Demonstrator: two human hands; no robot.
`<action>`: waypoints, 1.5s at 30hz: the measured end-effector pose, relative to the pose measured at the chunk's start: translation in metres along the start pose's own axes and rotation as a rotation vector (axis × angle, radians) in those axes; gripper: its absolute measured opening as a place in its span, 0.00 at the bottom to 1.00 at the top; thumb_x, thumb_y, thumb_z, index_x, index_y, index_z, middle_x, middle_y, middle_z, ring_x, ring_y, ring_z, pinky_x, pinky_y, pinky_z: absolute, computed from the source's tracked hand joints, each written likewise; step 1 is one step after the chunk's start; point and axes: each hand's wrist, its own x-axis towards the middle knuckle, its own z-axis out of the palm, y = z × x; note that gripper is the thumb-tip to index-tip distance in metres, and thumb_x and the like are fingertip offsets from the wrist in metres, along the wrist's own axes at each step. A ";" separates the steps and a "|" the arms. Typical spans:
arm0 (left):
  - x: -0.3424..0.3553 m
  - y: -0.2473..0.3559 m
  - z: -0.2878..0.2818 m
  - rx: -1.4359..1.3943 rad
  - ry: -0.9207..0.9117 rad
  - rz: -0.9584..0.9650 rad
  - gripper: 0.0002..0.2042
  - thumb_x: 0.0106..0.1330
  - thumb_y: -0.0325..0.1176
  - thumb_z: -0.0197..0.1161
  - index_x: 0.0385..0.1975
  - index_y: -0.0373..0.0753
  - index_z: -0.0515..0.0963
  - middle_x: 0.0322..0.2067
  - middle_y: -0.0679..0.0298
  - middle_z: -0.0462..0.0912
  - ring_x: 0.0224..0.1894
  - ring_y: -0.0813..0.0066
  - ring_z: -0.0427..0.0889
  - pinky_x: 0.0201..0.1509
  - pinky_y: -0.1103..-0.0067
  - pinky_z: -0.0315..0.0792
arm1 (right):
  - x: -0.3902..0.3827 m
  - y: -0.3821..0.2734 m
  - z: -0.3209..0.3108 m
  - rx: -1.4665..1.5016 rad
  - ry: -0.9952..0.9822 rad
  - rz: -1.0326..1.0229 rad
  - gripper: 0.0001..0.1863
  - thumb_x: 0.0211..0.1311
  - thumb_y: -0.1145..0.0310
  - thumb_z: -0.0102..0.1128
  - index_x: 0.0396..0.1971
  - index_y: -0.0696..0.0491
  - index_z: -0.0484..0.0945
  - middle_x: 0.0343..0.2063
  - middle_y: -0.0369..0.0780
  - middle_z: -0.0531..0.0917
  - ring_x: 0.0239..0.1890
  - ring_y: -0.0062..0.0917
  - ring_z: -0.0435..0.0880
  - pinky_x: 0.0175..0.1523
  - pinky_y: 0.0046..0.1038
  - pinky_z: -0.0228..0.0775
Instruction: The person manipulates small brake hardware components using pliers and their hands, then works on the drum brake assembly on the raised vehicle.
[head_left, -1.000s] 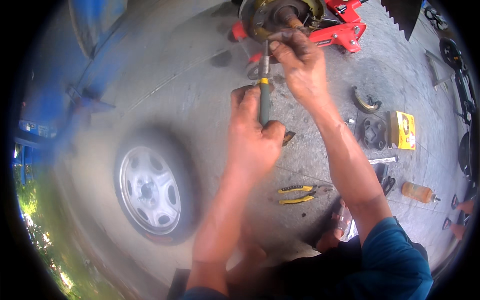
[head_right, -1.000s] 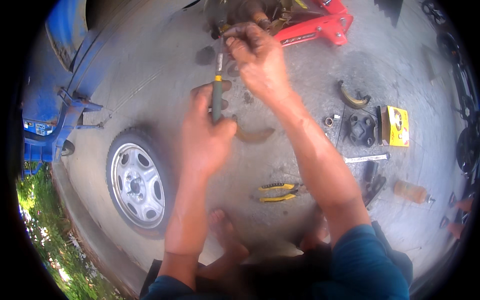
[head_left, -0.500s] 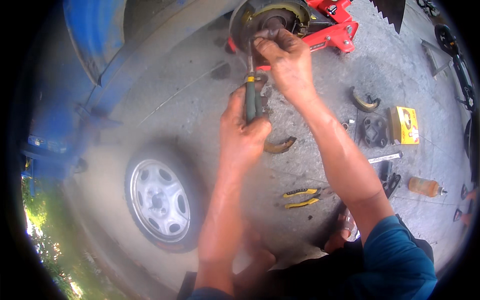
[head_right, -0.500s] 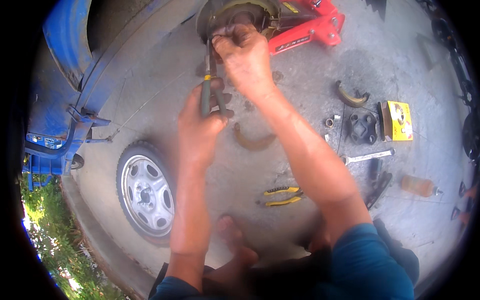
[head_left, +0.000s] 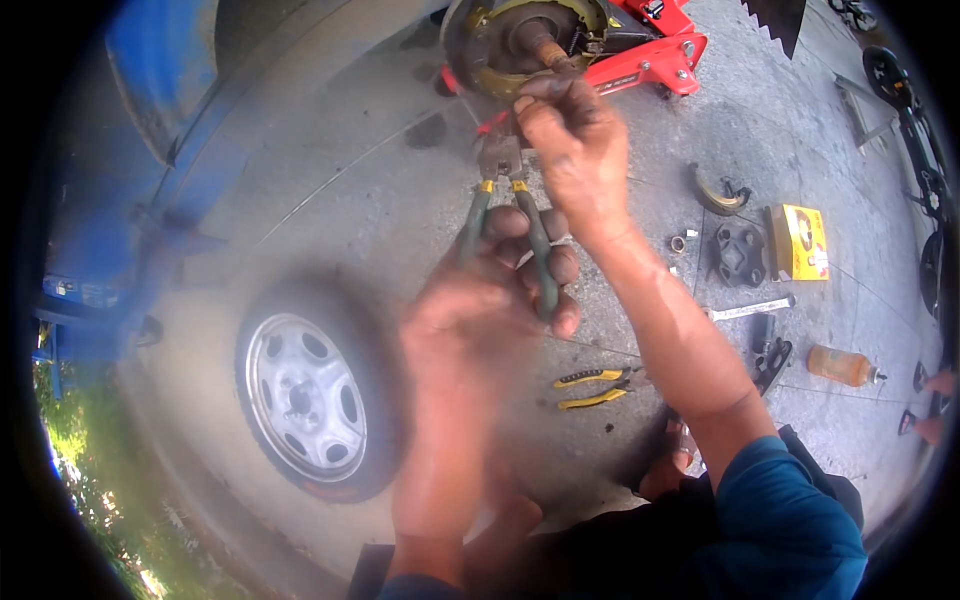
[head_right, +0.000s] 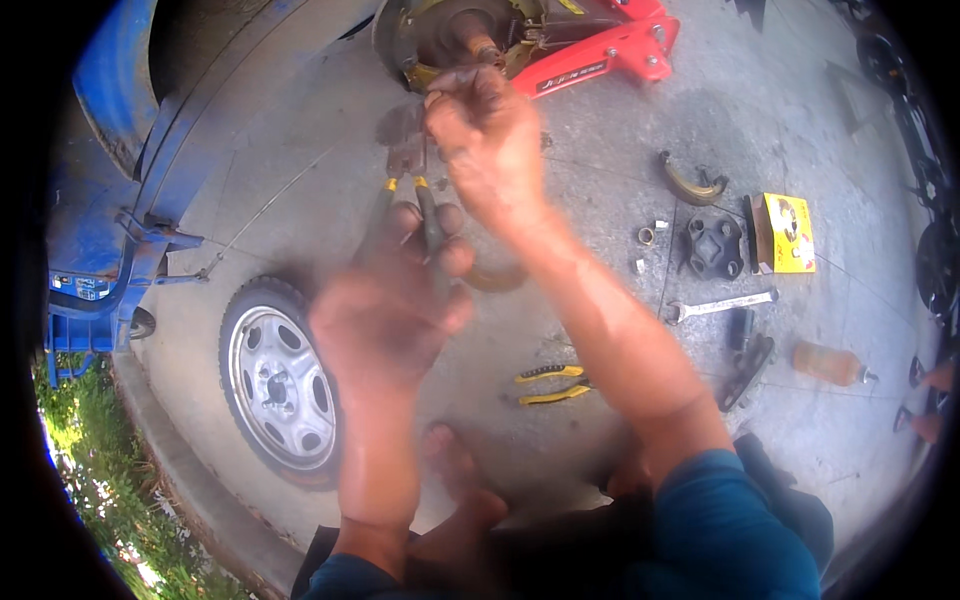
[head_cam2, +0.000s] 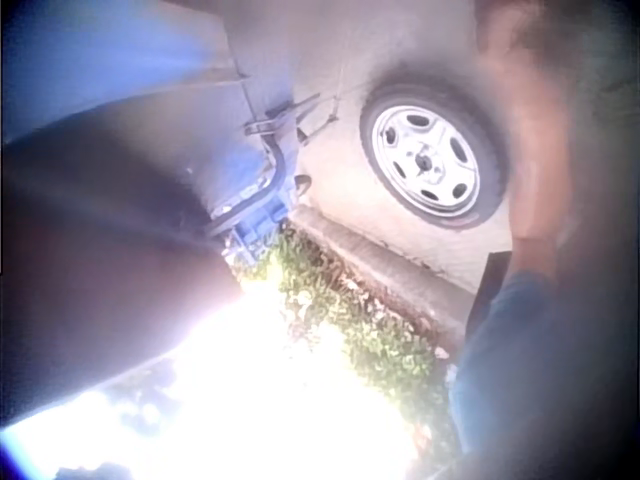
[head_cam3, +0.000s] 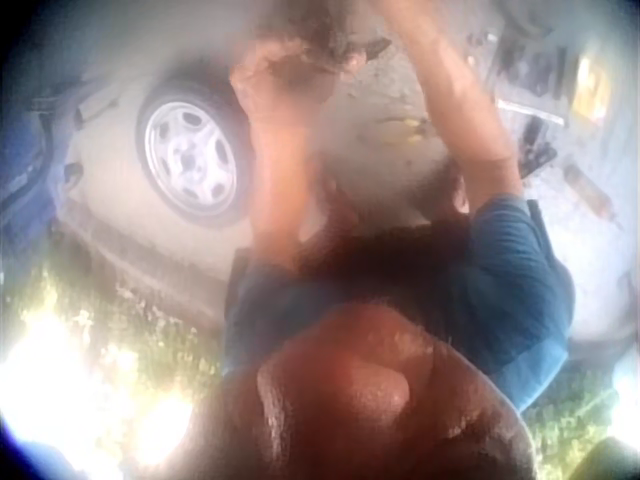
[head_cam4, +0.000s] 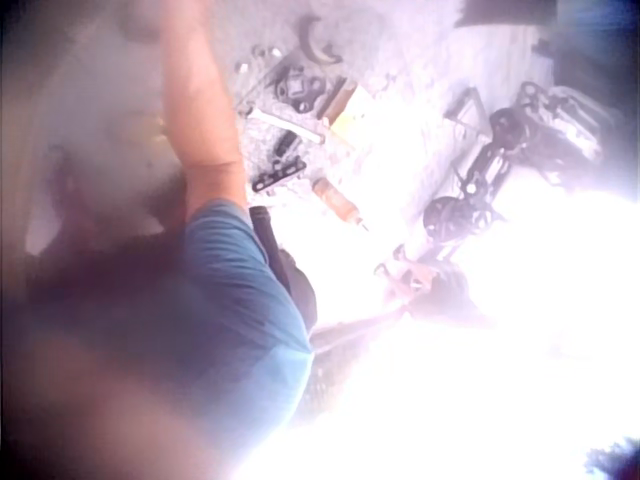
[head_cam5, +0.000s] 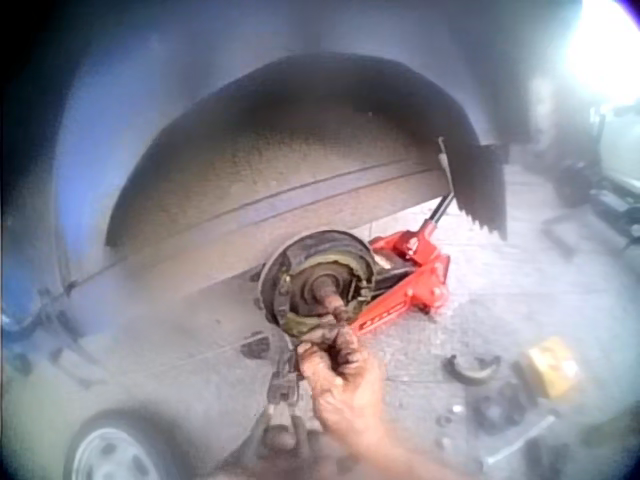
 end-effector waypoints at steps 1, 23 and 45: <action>0.000 -0.001 0.000 -0.002 0.001 -0.001 0.23 0.55 0.41 0.54 0.49 0.34 0.69 0.47 0.52 0.73 0.43 0.56 0.75 0.35 0.69 0.71 | -0.002 0.003 0.000 -0.002 0.001 0.001 0.06 0.58 0.73 0.52 0.32 0.59 0.74 0.26 0.35 0.77 0.28 0.16 0.72 0.35 0.20 0.66; -0.005 -0.028 -0.029 0.490 0.082 -0.190 0.25 0.49 0.30 0.58 0.49 0.26 0.65 0.39 0.46 0.78 0.34 0.57 0.81 0.33 0.70 0.77 | -0.024 0.027 -0.040 -0.432 -0.051 -0.312 0.08 0.66 0.72 0.50 0.42 0.56 0.66 0.30 0.46 0.81 0.28 0.41 0.81 0.32 0.35 0.72; 0.003 -0.026 -0.068 0.992 0.271 -0.118 0.20 0.63 0.44 0.59 0.42 0.31 0.74 0.21 0.64 0.75 0.22 0.75 0.73 0.26 0.79 0.67 | -0.060 0.015 -0.042 -0.106 -0.049 -0.079 0.05 0.68 0.71 0.48 0.39 0.56 0.66 0.32 0.38 0.75 0.31 0.20 0.78 0.36 0.24 0.72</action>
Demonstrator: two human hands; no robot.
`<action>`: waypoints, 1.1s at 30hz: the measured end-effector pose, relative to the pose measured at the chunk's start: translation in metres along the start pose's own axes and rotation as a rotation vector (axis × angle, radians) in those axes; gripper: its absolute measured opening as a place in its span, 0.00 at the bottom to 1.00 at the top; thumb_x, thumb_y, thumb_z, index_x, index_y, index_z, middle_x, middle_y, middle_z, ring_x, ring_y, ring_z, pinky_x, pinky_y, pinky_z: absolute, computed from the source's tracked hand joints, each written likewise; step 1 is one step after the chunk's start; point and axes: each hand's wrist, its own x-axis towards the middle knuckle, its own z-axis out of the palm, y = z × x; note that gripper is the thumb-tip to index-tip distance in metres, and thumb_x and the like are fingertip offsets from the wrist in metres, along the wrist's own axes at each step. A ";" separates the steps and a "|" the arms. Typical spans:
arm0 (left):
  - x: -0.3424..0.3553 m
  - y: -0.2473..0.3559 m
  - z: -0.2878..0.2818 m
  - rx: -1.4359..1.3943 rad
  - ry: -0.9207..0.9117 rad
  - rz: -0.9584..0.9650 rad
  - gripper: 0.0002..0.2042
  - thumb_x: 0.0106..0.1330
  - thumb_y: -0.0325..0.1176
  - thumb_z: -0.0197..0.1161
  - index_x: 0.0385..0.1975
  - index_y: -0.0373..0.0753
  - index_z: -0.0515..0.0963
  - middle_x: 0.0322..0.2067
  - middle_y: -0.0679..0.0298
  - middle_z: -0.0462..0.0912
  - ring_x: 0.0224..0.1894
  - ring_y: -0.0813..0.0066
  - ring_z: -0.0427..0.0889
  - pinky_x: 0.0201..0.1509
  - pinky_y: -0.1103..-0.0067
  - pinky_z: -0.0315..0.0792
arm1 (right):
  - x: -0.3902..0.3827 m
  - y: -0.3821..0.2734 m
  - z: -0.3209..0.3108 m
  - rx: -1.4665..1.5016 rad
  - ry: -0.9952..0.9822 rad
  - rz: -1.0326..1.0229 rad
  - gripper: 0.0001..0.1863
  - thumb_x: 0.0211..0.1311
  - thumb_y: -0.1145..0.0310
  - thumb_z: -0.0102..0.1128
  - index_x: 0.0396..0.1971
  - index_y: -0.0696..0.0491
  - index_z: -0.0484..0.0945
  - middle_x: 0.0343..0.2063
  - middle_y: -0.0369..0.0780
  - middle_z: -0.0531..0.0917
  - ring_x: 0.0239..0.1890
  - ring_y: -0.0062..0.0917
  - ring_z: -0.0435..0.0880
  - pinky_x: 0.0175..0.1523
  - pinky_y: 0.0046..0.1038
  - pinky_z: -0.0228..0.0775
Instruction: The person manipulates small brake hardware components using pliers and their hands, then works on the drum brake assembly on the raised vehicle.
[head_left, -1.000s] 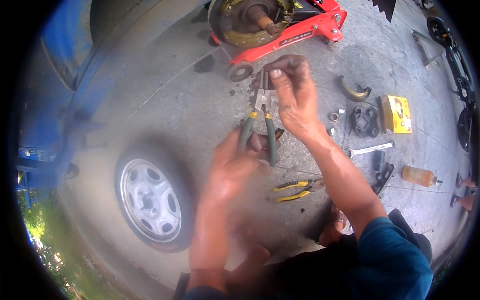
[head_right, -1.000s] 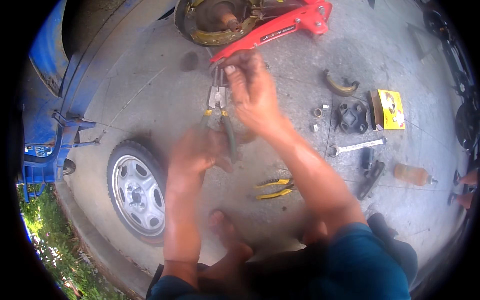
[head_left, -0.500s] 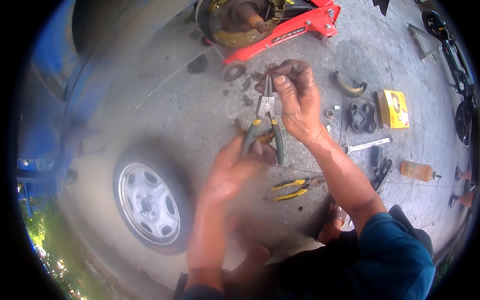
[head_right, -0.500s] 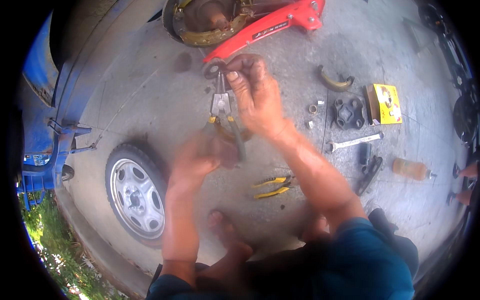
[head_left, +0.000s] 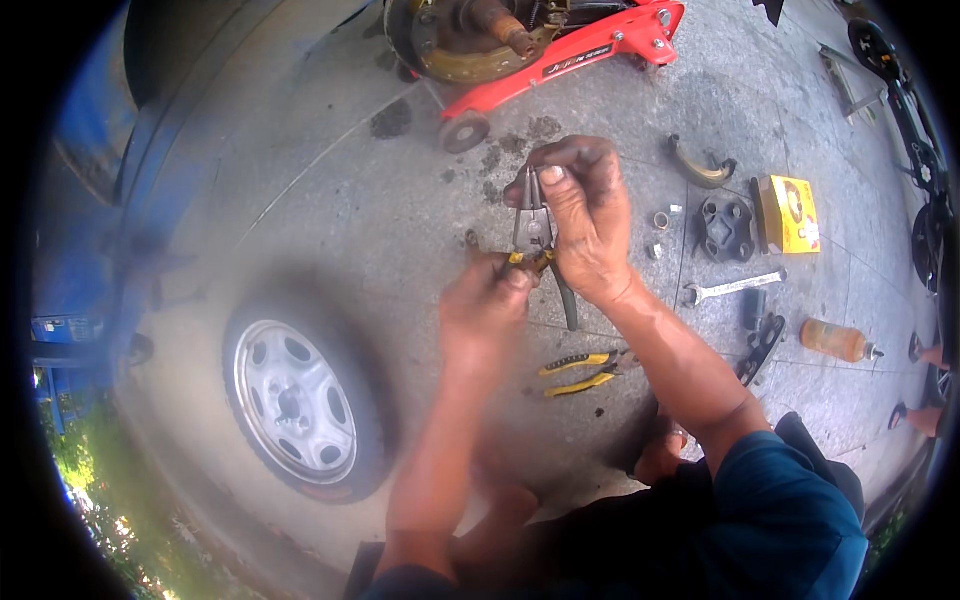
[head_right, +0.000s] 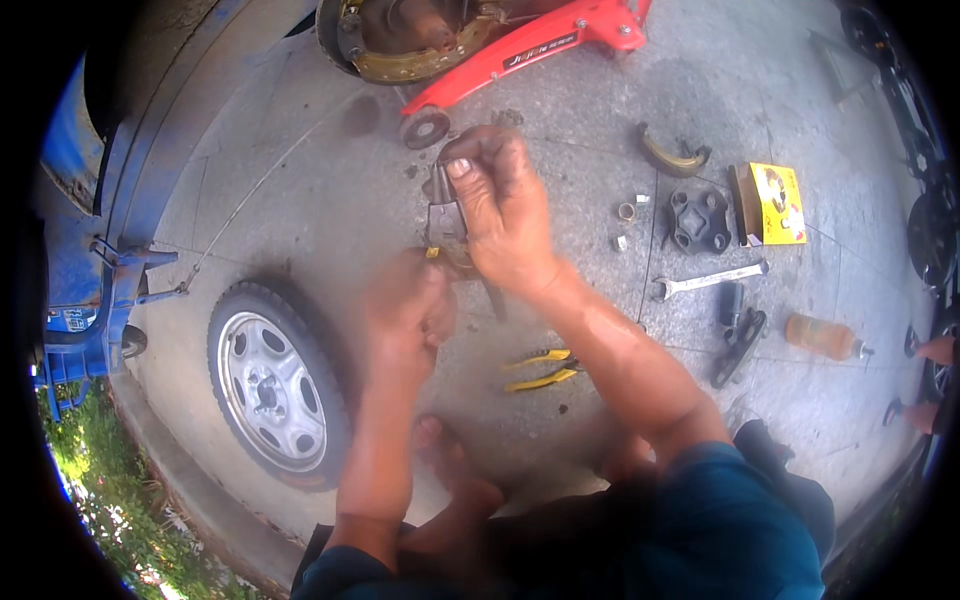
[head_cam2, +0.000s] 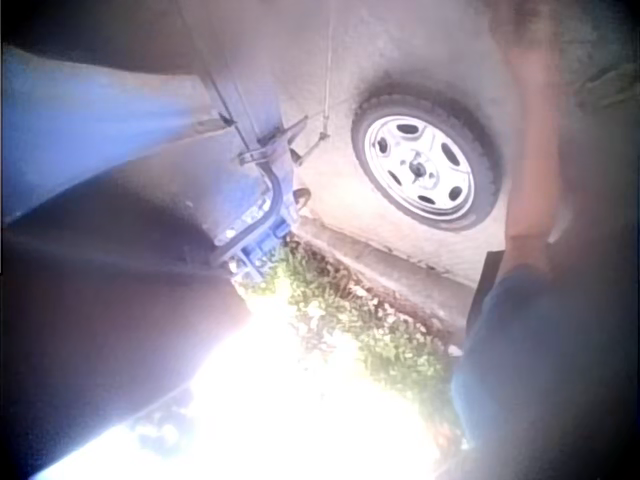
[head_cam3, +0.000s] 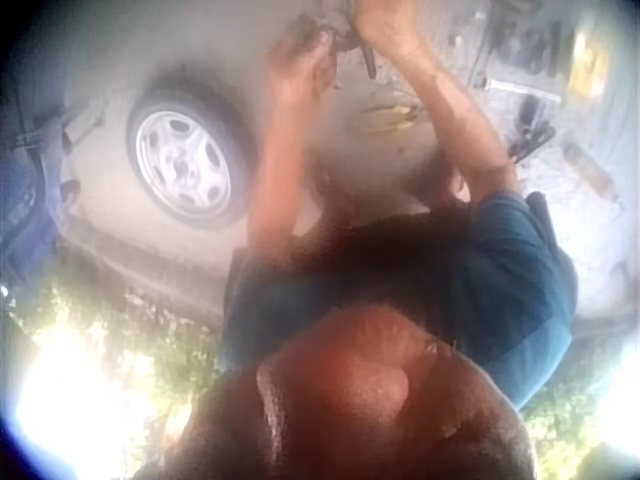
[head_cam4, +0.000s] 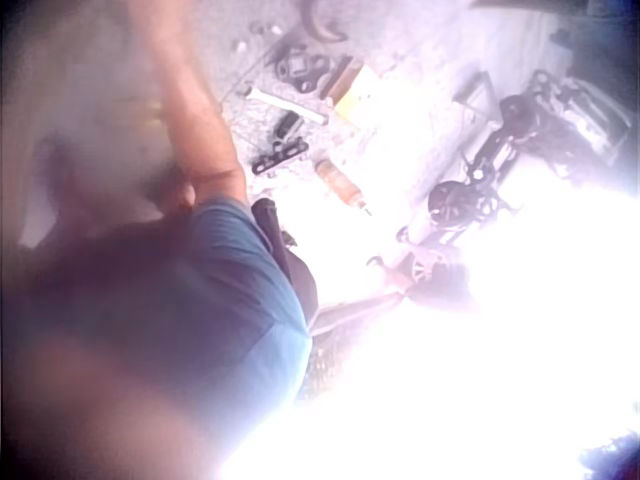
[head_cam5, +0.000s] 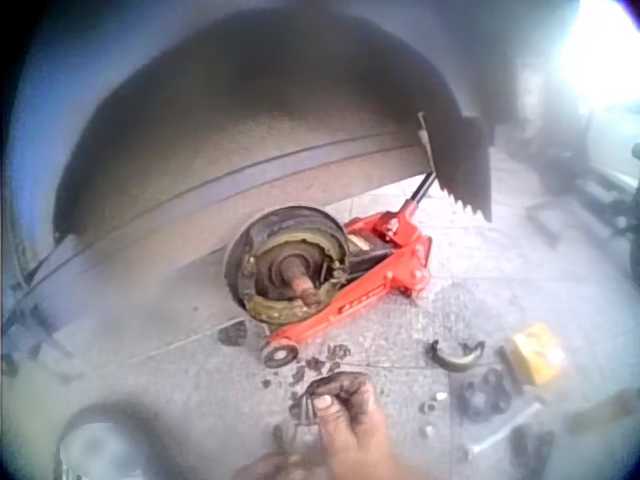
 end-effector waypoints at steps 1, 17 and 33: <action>0.004 -0.005 -0.010 0.000 0.000 -0.001 0.20 0.63 0.44 0.59 0.42 0.31 0.74 0.21 0.64 0.75 0.22 0.75 0.73 0.26 0.79 0.67 | 0.000 -0.002 0.002 0.107 0.004 0.068 0.05 0.68 0.71 0.48 0.38 0.56 0.66 0.32 0.38 0.74 0.31 0.20 0.78 0.36 0.24 0.73; 0.015 -0.035 0.046 1.185 0.397 0.640 0.46 0.48 0.33 0.68 0.65 0.34 0.46 0.55 0.43 0.61 0.52 0.43 0.67 0.53 0.57 0.65 | -0.011 0.000 0.010 0.258 0.234 0.264 0.09 0.67 0.68 0.51 0.39 0.55 0.64 0.28 0.39 0.73 0.29 0.22 0.77 0.32 0.23 0.74; 0.006 0.009 0.006 -0.153 -0.294 -0.102 0.34 0.44 0.20 0.56 0.58 0.34 0.59 0.41 0.58 0.73 0.39 0.70 0.74 0.40 0.76 0.72 | -0.003 0.015 -0.018 0.101 0.042 0.275 0.08 0.64 0.71 0.56 0.39 0.58 0.72 0.33 0.36 0.77 0.35 0.19 0.77 0.36 0.23 0.75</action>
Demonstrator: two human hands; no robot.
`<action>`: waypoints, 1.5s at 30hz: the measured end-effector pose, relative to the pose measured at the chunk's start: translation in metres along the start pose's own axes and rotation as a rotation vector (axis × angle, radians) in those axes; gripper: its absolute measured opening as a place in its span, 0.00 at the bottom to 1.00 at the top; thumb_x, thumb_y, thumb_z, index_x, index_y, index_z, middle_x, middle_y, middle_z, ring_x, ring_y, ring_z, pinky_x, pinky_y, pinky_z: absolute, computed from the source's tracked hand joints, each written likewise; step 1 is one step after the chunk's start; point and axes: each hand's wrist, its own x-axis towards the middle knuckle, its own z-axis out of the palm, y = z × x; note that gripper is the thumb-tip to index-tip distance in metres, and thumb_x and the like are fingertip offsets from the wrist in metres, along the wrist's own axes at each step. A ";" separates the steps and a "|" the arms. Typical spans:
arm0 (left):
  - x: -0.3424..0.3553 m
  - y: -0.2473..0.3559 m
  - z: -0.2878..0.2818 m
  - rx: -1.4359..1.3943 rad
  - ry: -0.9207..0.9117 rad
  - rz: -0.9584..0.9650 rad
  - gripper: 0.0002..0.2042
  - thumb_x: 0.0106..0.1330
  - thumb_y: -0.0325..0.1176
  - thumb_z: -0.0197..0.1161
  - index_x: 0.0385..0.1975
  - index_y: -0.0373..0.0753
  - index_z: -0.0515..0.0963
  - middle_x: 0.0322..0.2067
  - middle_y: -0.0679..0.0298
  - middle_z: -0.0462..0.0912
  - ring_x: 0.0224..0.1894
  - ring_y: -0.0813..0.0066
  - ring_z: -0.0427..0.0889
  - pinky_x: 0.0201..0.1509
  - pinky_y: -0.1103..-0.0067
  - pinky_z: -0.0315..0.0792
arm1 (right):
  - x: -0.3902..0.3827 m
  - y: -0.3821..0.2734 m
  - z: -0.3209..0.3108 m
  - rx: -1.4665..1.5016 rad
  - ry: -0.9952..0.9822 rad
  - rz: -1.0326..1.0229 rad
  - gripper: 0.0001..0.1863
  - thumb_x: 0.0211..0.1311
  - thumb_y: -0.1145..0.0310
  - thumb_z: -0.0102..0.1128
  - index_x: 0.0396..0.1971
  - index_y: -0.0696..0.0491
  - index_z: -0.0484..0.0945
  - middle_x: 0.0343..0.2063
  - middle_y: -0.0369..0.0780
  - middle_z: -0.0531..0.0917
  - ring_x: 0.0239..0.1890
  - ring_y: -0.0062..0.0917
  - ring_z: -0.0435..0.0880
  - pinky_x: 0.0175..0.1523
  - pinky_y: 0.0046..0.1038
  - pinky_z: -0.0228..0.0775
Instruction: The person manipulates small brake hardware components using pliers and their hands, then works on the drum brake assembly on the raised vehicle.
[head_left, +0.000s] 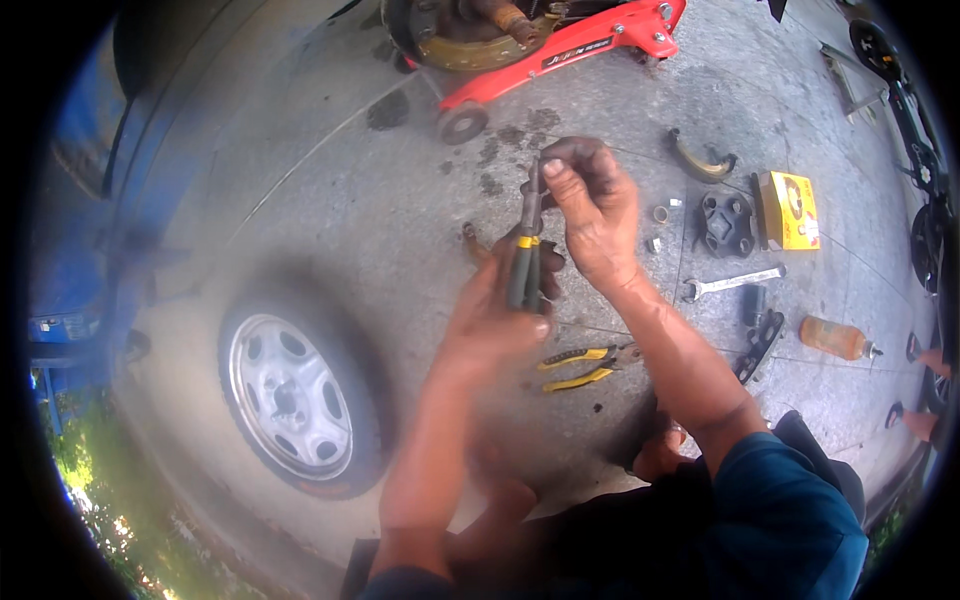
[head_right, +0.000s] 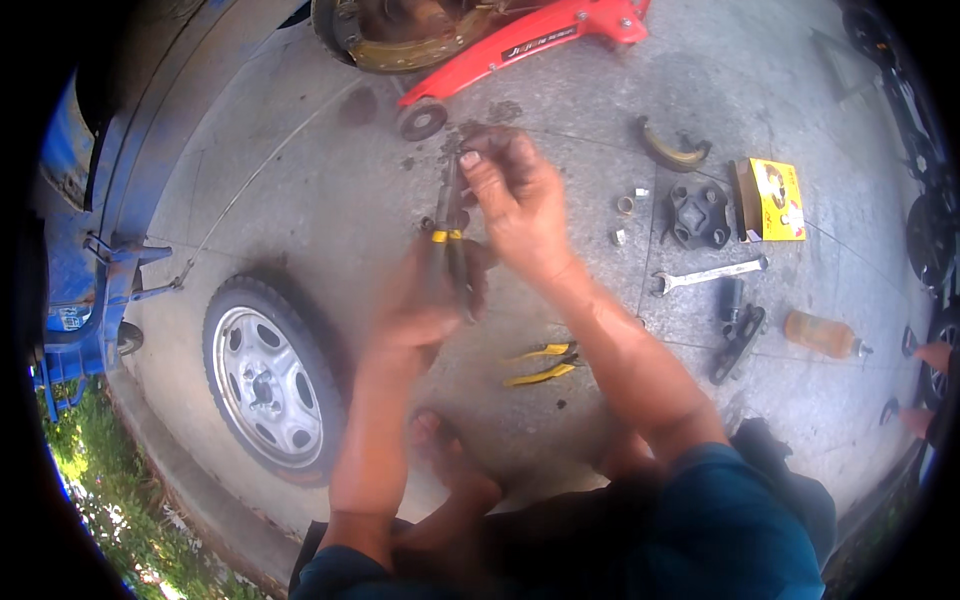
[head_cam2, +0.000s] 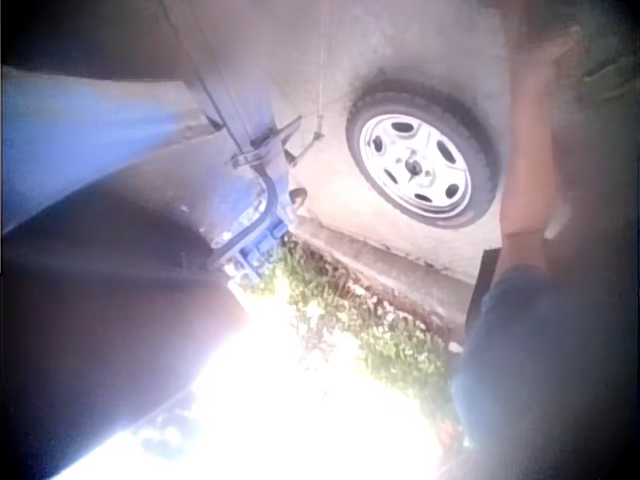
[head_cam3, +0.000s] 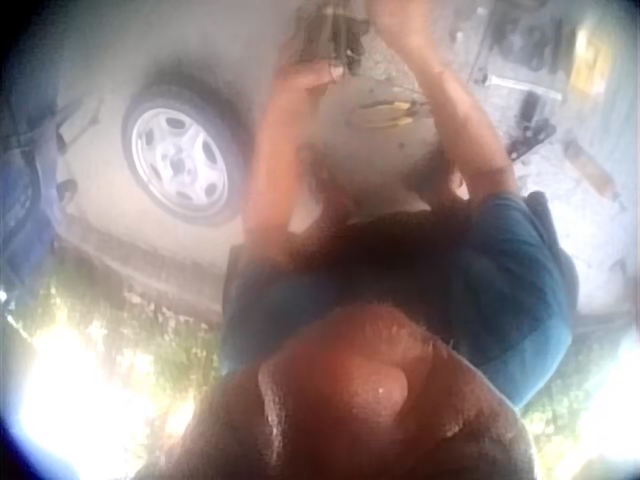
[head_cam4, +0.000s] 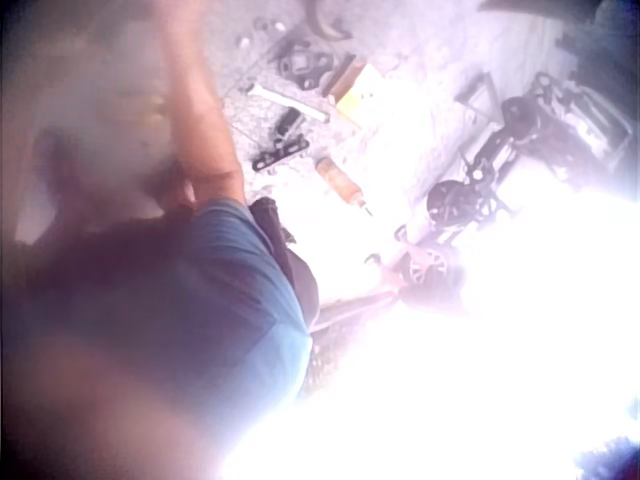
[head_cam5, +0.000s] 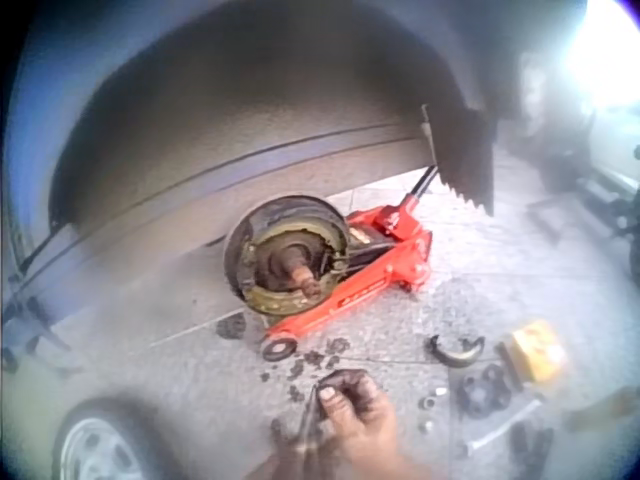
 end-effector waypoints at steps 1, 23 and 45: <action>-0.001 0.001 0.004 0.000 0.000 0.000 0.34 0.44 0.20 0.56 0.58 0.34 0.59 0.41 0.58 0.73 0.39 0.70 0.74 0.40 0.76 0.72 | 0.000 0.003 -0.001 0.000 0.000 0.000 0.08 0.64 0.71 0.56 0.39 0.58 0.72 0.33 0.36 0.77 0.35 0.19 0.77 0.36 0.23 0.75; -0.011 0.004 0.005 -0.234 -0.103 0.260 0.33 0.41 0.35 0.67 0.52 0.34 0.67 0.51 0.48 0.72 0.46 0.54 0.76 0.37 0.67 0.73 | 0.021 -0.026 -0.012 0.011 0.044 0.148 0.15 0.59 0.69 0.62 0.42 0.63 0.76 0.32 0.42 0.81 0.31 0.24 0.81 0.38 0.24 0.77; -0.007 0.007 0.007 -0.233 -0.036 0.218 0.28 0.41 0.38 0.64 0.47 0.34 0.70 0.47 0.39 0.74 0.39 0.54 0.79 0.32 0.71 0.72 | 0.014 -0.029 -0.001 0.012 0.100 0.098 0.10 0.57 0.72 0.64 0.35 0.63 0.79 0.29 0.39 0.81 0.29 0.20 0.79 0.36 0.23 0.75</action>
